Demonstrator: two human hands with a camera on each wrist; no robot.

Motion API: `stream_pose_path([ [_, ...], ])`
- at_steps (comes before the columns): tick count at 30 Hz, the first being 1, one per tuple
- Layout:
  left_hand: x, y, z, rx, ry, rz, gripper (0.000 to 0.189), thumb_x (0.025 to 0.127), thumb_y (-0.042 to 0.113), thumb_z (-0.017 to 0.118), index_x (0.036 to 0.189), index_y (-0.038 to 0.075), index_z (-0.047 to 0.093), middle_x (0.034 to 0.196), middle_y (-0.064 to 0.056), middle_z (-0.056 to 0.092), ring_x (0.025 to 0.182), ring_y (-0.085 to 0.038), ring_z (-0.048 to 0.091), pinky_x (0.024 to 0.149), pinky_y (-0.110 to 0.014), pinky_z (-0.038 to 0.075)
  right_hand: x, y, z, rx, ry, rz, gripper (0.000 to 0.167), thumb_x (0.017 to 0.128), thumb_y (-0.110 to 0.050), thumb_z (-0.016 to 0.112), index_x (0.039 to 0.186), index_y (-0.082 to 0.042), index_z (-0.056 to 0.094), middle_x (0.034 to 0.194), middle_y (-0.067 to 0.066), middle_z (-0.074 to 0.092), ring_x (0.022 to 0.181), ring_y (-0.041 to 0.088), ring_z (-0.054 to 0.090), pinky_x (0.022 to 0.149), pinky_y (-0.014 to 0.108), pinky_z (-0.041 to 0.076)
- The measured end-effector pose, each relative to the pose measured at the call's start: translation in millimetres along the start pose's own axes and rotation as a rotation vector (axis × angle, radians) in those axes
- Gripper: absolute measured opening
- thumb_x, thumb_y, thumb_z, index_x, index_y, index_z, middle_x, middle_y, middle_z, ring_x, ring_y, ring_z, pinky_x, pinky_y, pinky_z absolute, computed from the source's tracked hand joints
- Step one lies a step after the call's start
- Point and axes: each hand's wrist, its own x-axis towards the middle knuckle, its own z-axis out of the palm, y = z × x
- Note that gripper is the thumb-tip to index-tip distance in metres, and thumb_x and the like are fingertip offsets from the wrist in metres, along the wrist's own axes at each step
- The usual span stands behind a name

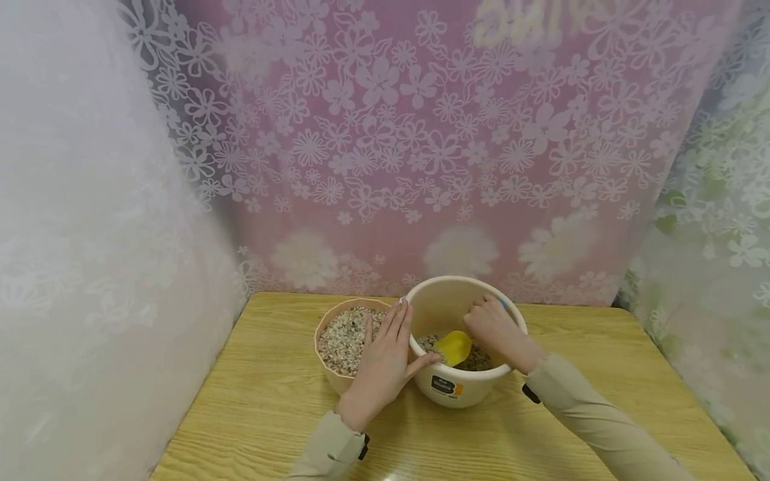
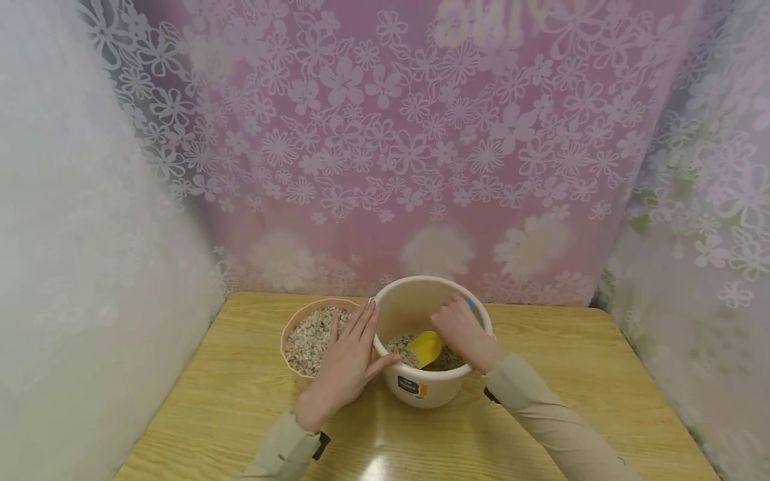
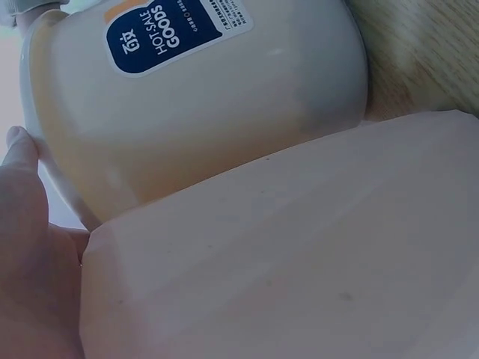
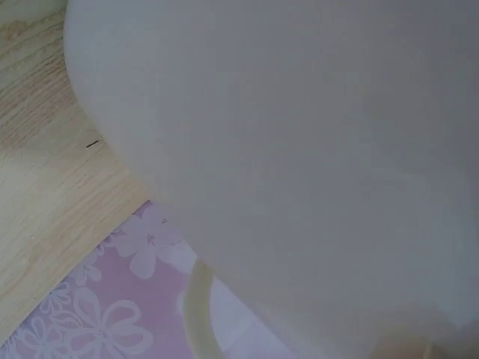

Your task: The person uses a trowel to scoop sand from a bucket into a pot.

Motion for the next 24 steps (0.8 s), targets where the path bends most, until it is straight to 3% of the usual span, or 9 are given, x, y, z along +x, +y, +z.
stream_pose_path([
  [11,-0.4,-1.6,1.8,0.011,0.017,0.017,0.098,0.094,0.074,0.038,0.16,0.002,0.025,0.167,-0.013,0.021,0.156,-0.023,0.013,0.121,-0.063,0.016,0.3,-0.7,0.2,0.016,0.05,-0.023,0.06,0.081,-0.008,0.079,0.054,-0.02,0.026,0.051,-0.004,0.039,0.053,0.015,0.037,0.062,0.028,0.026],
  [20,-0.3,-1.4,1.4,-0.003,-0.001,0.01,0.098,0.095,0.074,0.037,0.161,0.003,0.024,0.168,-0.012,0.02,0.156,-0.022,0.012,0.121,-0.063,0.015,3.2,-0.6,1.6,0.006,0.075,-0.061,0.042,0.078,-0.011,0.081,0.054,-0.016,0.046,0.06,-0.001,0.054,0.057,0.018,0.047,0.063,0.03,0.034],
  [24,-0.6,-1.1,1.3,-0.003,-0.003,0.004,0.098,0.095,0.073,0.039,0.161,0.003,0.024,0.168,-0.012,0.02,0.156,-0.023,0.012,0.122,-0.063,0.015,3.1,-1.0,-1.9,0.039,0.059,-0.065,0.035,0.076,-0.022,0.087,0.057,-0.014,0.058,0.063,-0.001,0.058,0.059,0.017,0.049,0.064,0.03,0.036],
])
